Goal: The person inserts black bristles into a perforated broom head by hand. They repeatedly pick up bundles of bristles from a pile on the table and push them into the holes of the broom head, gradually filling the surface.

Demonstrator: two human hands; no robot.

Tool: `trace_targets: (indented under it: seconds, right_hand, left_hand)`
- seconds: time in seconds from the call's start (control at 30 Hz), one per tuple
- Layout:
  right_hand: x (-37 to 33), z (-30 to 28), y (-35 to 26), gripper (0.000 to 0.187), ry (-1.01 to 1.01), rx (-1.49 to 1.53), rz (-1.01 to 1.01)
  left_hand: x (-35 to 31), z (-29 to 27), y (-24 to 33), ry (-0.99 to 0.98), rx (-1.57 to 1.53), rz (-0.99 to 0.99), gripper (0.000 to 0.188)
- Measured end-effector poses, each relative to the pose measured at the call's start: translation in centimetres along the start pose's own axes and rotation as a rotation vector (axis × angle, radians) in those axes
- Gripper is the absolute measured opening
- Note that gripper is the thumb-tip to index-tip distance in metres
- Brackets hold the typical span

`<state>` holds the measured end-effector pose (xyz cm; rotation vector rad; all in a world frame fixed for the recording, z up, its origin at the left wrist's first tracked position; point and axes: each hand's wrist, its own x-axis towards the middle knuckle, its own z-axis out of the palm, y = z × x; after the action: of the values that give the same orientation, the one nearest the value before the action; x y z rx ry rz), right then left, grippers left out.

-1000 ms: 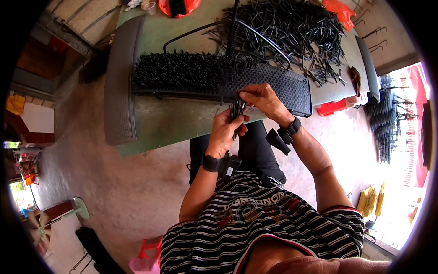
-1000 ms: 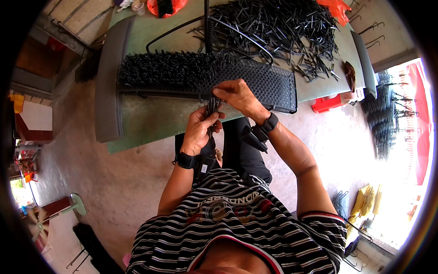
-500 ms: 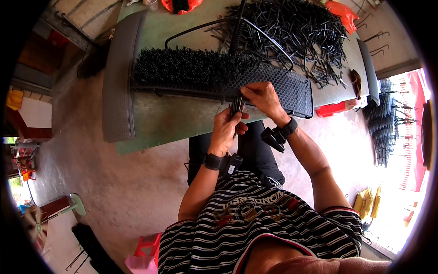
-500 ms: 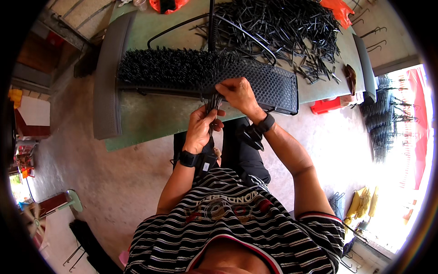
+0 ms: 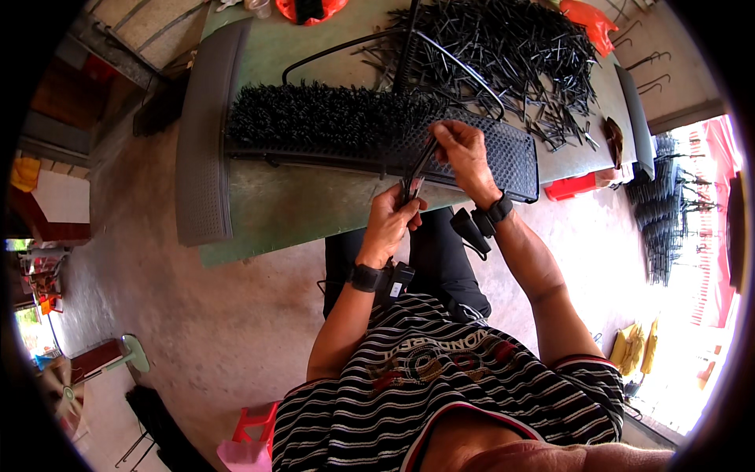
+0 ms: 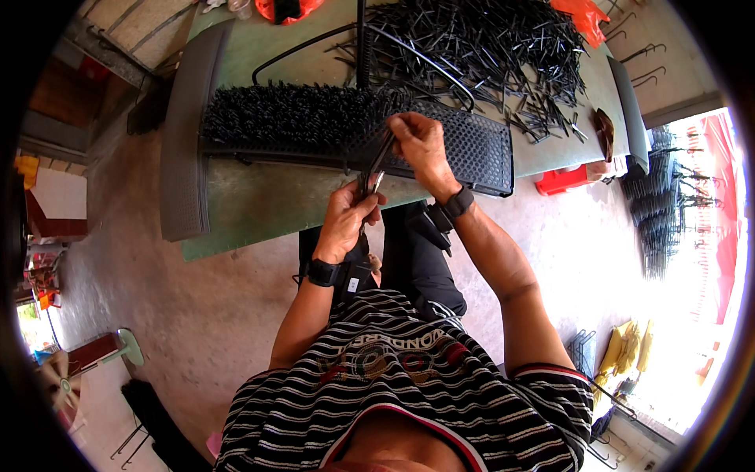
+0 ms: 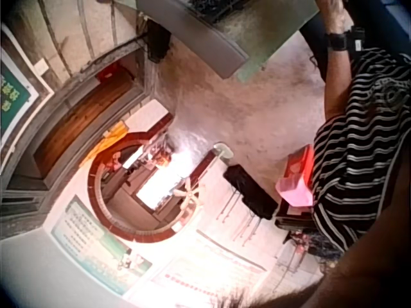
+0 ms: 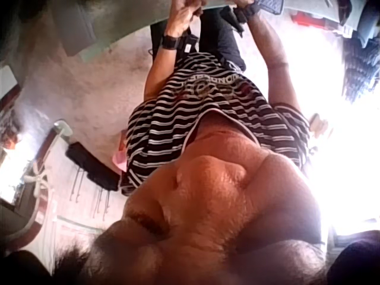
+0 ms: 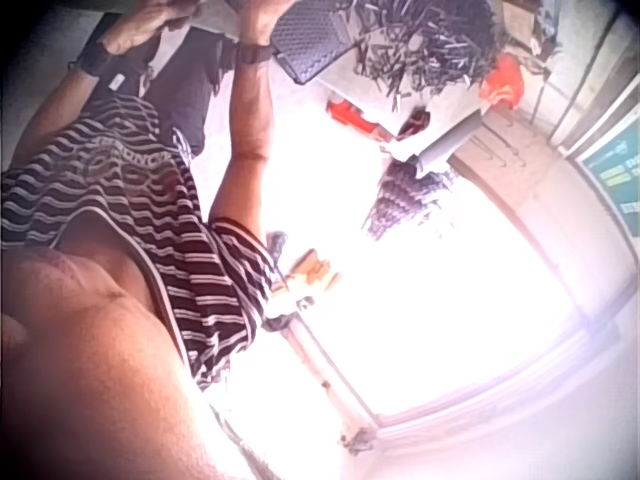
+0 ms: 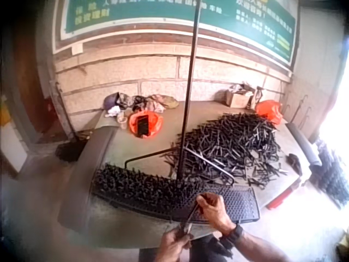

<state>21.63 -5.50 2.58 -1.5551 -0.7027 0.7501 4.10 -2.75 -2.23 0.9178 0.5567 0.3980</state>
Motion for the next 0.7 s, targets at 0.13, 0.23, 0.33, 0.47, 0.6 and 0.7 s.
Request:
trace_targets:
  seconds: [0.13,0.23,0.33,0.47,0.6,0.7]
  right_hand:
    - [0.5,-1.1,-1.8,0.023,0.01,-0.028,0.055]
    - [-0.6,-0.5,-2.1,0.024,-0.187,-0.117,0.169]
    - [-1.5,0.9,-0.3,0.022,-0.245,-0.352,0.018]
    - [-2.2,1.2,0.1,0.019,-0.163,-0.122,0.075]
    - [-2.4,1.2,0.6,0.018,-0.199,0.009,0.165]
    - [-2.5,1.4,0.5,0.018,-0.181,-0.069,0.114]
  left_hand:
    - [0.1,-1.2,-1.2,0.012,-0.146,-0.052,0.02]
    - [0.5,0.5,0.2,0.079,-0.587,-0.048,0.019]
    - [1.3,0.8,0.2,0.123,-0.503,-0.061,0.019]
    - [1.3,0.5,0.1,0.146,-0.331,-0.034,0.017]
    - [0.7,0.7,0.9,0.218,-0.294,0.006,0.015]
    - [0.6,1.1,0.6,0.26,-0.323,0.055,0.016]
